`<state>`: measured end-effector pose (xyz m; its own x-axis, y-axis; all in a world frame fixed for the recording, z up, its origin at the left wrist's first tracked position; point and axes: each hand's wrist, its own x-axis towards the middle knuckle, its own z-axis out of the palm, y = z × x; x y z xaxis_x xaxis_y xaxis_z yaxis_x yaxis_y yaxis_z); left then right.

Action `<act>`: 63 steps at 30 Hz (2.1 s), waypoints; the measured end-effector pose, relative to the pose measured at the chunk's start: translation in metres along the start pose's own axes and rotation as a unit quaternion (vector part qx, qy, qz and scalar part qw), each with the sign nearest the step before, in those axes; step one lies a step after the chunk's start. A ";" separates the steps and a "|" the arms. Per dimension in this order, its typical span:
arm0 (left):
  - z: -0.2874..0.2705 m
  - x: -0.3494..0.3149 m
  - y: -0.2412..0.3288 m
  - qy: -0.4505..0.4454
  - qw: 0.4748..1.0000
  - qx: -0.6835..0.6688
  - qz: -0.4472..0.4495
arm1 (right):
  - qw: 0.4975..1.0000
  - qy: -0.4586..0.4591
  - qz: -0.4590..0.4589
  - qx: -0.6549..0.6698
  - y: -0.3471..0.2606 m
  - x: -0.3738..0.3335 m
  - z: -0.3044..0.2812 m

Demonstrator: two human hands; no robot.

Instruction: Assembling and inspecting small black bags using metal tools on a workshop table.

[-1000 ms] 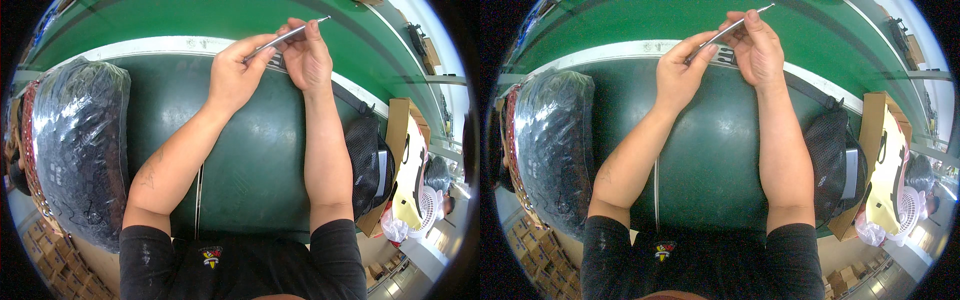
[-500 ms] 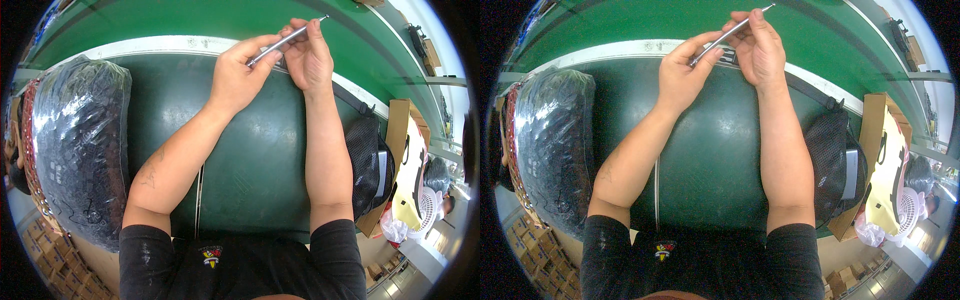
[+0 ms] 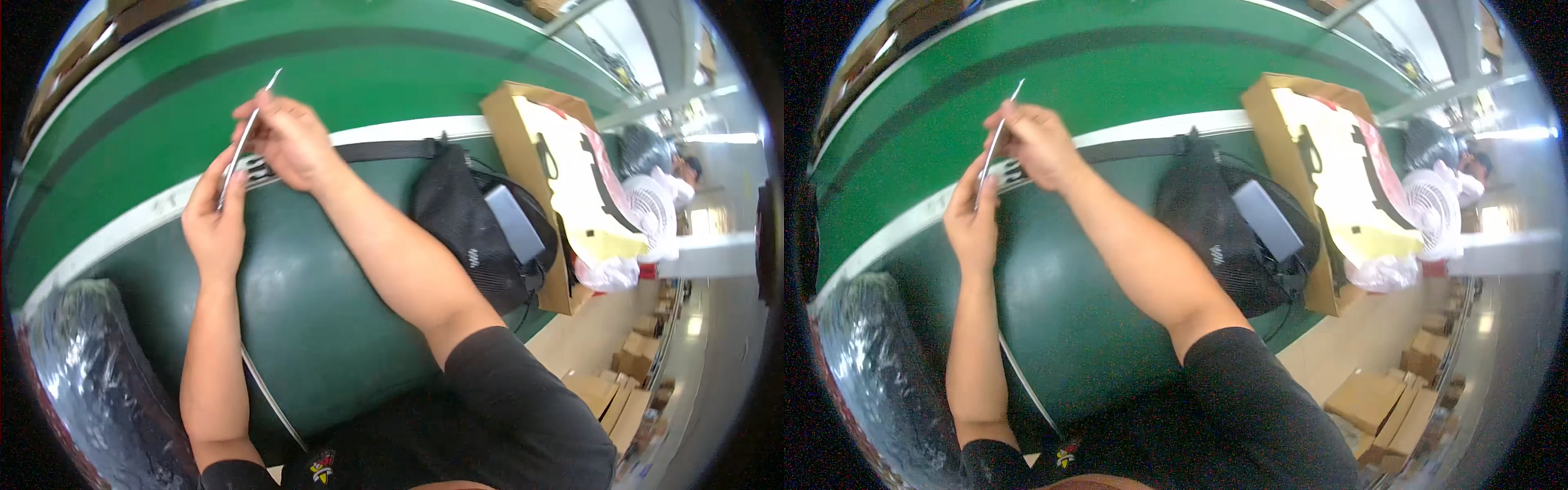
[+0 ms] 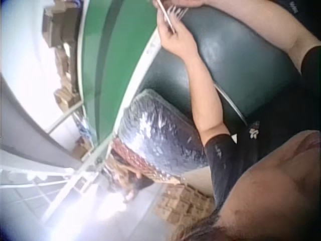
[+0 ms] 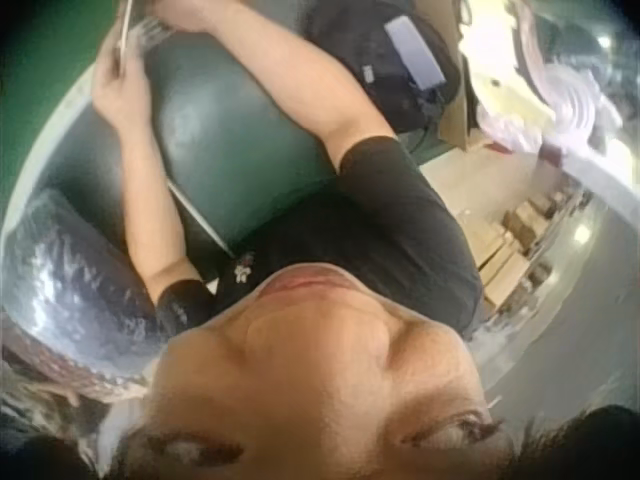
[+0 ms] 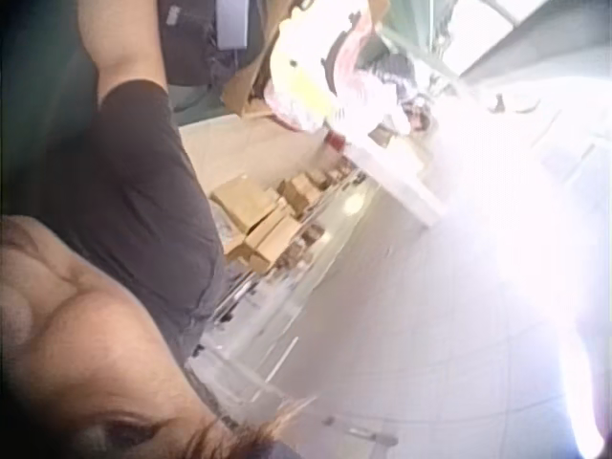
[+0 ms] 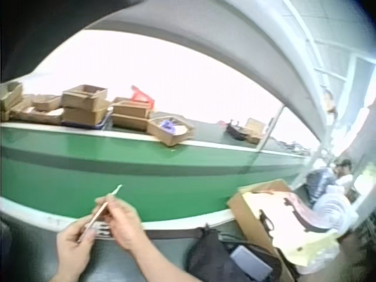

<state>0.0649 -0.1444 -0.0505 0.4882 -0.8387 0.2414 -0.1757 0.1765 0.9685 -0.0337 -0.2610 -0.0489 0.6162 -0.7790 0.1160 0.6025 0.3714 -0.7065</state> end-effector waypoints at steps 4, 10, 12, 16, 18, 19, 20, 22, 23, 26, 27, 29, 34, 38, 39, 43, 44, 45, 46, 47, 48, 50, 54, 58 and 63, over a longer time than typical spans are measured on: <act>0.000 0.000 0.000 0.013 0.999 0.033 0.024 | 1.000 -0.014 -0.002 -0.022 -0.006 -0.004 0.004; 0.001 -0.002 -0.003 0.034 0.999 -0.007 -0.004 | 0.999 -0.045 -0.019 -0.013 -0.003 -0.004 0.003; 0.002 -0.001 -0.001 0.033 0.999 -0.008 -0.005 | 0.999 -0.038 -0.005 -0.009 -0.003 -0.004 0.004; 0.002 0.000 0.001 0.024 1.000 -0.012 -0.002 | 1.000 -0.029 -0.008 -0.006 -0.005 -0.003 0.005; 0.002 0.001 0.001 0.026 1.000 -0.014 -0.002 | 1.000 -0.027 -0.010 -0.008 -0.006 -0.003 0.006; 0.001 0.000 0.000 0.026 0.999 -0.010 -0.018 | 1.000 -0.016 -0.003 -0.007 -0.005 -0.003 0.007; 0.001 0.000 -0.001 0.027 1.000 -0.012 -0.009 | 1.000 -0.021 -0.006 -0.003 -0.005 -0.003 0.007; 0.000 0.000 -0.002 0.016 1.000 -0.008 0.001 | 1.000 -0.024 -0.011 -0.006 -0.004 -0.003 0.006; 0.000 -0.001 -0.003 0.009 1.000 -0.010 -0.003 | 1.000 -0.022 -0.005 -0.006 -0.003 -0.004 0.006; 0.000 0.000 -0.002 0.024 1.000 -0.006 -0.015 | 1.000 -0.020 -0.010 -0.004 -0.004 -0.001 0.005; -0.001 -0.001 -0.001 0.017 1.000 -0.019 -0.012 | 1.000 -0.019 -0.005 -0.007 -0.004 -0.002 0.006; 0.000 -0.001 0.001 0.008 1.000 -0.025 -0.009 | 1.000 -0.022 0.002 -0.006 -0.004 -0.002 0.006; 0.000 0.000 0.000 0.015 0.999 -0.027 -0.010 | 1.000 -0.017 -0.008 -0.005 -0.003 -0.002 0.007; -0.001 -0.001 -0.003 0.010 1.000 0.003 -0.003 | 1.000 -0.026 -0.007 -0.011 -0.004 -0.003 0.008; -0.002 -0.001 -0.001 0.005 1.000 -0.002 -0.007 | 1.000 -0.022 -0.007 -0.012 -0.005 -0.003 0.009; 0.000 -0.002 0.011 0.017 1.000 0.005 -0.021 | 1.000 -0.022 -0.002 -0.014 -0.006 -0.003 0.012; 0.002 -0.002 0.013 0.029 0.998 0.022 -0.052 | 1.000 -0.011 0.002 -0.019 -0.005 -0.003 0.010; 0.006 -0.001 0.013 0.009 1.000 -0.001 -0.030 | 1.000 -0.017 0.000 -0.011 -0.005 -0.003 0.006; 0.006 -0.001 0.014 0.029 0.997 0.011 -0.070 | 0.999 0.012 -0.005 -0.030 -0.004 -0.004 0.001; 0.007 0.000 0.013 0.022 0.996 0.058 -0.065 | 0.997 0.024 -0.002 -0.068 -0.004 -0.005 -0.005; 0.007 -0.004 0.013 0.014 0.996 0.058 -0.071 | 0.995 0.029 0.024 -0.088 -0.006 -0.003 -0.010; 0.005 -0.008 0.012 0.015 1.000 0.008 -0.022 | 0.997 -0.019 0.029 -0.065 -0.006 -0.004 -0.018; -0.002 -0.006 0.008 0.031 0.997 -0.014 0.075 | 0.998 -0.020 -0.005 -0.056 -0.003 0.001 -0.024; -0.012 -0.005 0.015 0.010 0.999 -0.034 0.027 | 0.998 -0.036 0.003 -0.052 -0.002 0.002 -0.017; -0.010 -0.005 0.023 0.020 0.997 -0.047 0.050 | 0.998 -0.013 0.006 -0.060 -0.005 0.002 -0.021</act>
<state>0.0667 -0.1309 -0.0288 0.5066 -0.7930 0.3382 -0.1462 0.3076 0.9402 -0.0461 -0.2754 -0.0602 0.6376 -0.7604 0.1235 0.5307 0.3173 -0.7859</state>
